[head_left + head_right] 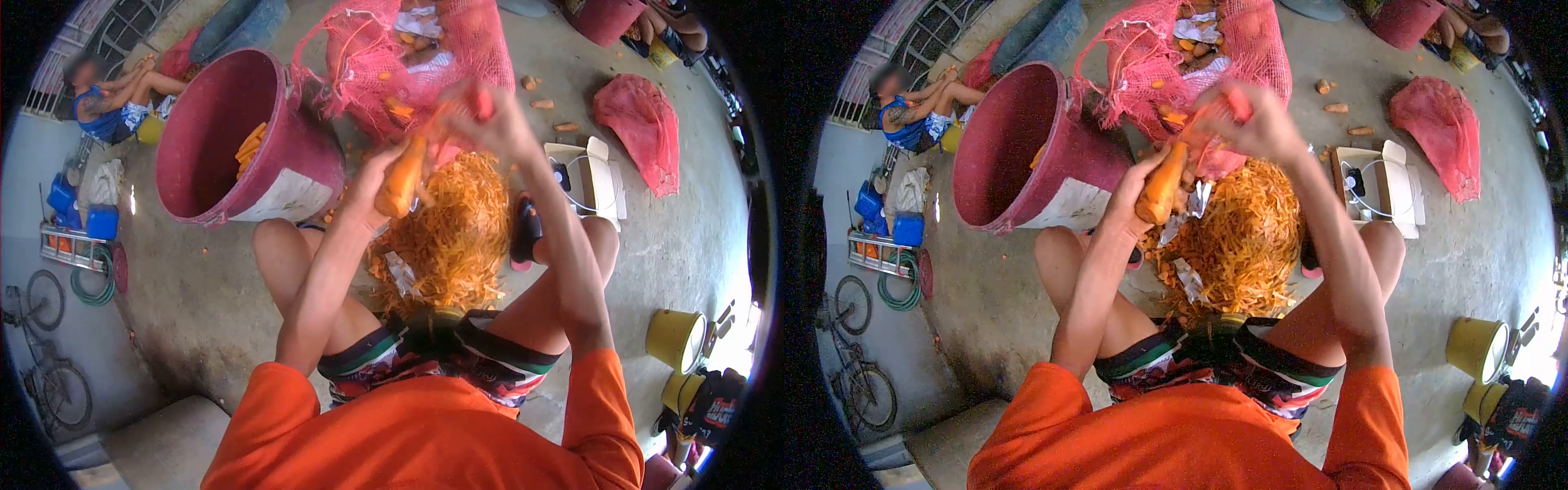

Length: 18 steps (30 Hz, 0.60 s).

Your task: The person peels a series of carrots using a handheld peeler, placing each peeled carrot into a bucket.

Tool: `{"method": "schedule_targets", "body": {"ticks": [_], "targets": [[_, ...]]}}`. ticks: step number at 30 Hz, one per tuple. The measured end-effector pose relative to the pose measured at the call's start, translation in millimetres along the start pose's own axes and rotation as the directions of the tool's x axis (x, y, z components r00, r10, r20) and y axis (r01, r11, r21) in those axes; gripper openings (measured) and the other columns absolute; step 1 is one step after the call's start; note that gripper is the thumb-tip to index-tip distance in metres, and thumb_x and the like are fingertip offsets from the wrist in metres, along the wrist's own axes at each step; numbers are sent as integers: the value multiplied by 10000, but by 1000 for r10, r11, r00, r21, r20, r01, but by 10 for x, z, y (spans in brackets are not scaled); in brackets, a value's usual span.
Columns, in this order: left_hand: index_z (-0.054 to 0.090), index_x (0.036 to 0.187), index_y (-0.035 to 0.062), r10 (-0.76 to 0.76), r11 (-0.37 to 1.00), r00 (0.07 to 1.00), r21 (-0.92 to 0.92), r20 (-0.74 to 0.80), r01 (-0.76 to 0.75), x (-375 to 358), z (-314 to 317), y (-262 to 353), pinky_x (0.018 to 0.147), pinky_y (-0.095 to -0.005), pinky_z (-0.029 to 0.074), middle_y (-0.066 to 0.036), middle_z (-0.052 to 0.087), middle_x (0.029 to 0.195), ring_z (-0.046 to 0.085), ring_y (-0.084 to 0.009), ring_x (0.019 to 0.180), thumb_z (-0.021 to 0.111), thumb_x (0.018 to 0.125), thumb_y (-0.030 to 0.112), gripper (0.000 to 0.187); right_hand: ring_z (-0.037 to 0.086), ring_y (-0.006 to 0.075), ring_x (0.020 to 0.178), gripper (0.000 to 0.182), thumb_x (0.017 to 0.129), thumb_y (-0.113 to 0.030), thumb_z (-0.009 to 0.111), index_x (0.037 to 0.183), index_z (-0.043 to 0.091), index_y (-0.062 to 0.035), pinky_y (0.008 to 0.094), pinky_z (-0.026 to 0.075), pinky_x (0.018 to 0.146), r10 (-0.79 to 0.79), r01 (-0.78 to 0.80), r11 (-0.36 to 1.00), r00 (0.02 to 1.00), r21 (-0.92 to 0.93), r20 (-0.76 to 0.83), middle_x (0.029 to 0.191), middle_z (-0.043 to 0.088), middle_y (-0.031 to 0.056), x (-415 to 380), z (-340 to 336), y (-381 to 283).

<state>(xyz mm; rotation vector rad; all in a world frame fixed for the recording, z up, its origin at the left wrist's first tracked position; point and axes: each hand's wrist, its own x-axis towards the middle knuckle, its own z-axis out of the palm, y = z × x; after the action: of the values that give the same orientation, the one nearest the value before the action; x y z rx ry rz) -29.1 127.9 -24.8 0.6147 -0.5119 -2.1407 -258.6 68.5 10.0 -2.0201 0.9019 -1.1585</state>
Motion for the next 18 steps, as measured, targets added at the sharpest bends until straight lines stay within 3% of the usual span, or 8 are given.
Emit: {"method": "schedule_targets", "body": {"ticks": [4,6,8,10,12,15,16,18], "targets": [[596,1235,20,45,992,998,-118,-43,-50,29,-22,-9,614,-312,583,-103,683,975,684,-198,788,575,1027,247,309,705,172,886,218,845,-74,799,1043,723,-18,316,559,802,39,-37,964,999,264,-2,969,746,80,47,-75,15],[597,1235,25,73,987,997,-148,12,-70,96,-17,-10,635,-326,600,-108,688,1011,693,-201,809,575,1024,233,298,687,165,974,246,825,-56,810,1056,728,-32,315,545,863,-224,209,972,962,108,154,979,743,78,-76,166,-224],[595,1234,28,143,989,988,-25,-64,-145,63,86,-42,638,-334,609,-113,692,1023,698,-201,823,581,1019,231,296,688,162,950,240,823,-41,803,1053,734,-37,311,551,847,-113,112,994,972,17,208,976,742,80,-87,117,-341],[595,1229,32,11,996,979,-84,205,7,32,-124,-20,636,-334,613,-111,687,1045,700,-196,841,598,1011,227,293,686,161,944,239,822,-41,803,1051,738,-36,308,552,835,-39,37,998,998,45,43,975,742,81,28,-61,77],[593,1231,34,-23,989,1000,-147,-2,23,50,-108,-9,645,-350,617,-113,680,1084,700,-204,883,620,994,207,294,684,160,939,237,821,-40,802,1050,742,-36,306,553,823,15,-8,998,994,61,-110,975,742,83,60,-126,222],[588,1227,64,92,996,995,26,-51,-90,132,-148,-53,681,-328,598,-85,669,1056,688,-179,888,603,1008,215,267,683,124,856,250,843,-72,806,1067,716,-8,270,552,751,125,-157,961,981,228,146,982,731,40,-134,133,-164],[580,1229,89,142,989,990,56,-20,-140,156,-64,-35,671,-300,579,-62,666,1012,682,-159,871,575,1025,229,248,675,135,743,220,847,-70,793,1056,729,-38,298,565,689,-322,332,943,931,-32,171,929,722,67,-98,236,-171],[588,1200,86,174,984,962,60,-211,-165,127,-20,-81,657,-295,570,-64,669,999,680,-162,845,574,1026,249,239,678,131,785,214,841,-69,798,1046,738,-53,295,565,681,-75,77,997,987,-4,144,934,723,68,-130,177,-125]]}}
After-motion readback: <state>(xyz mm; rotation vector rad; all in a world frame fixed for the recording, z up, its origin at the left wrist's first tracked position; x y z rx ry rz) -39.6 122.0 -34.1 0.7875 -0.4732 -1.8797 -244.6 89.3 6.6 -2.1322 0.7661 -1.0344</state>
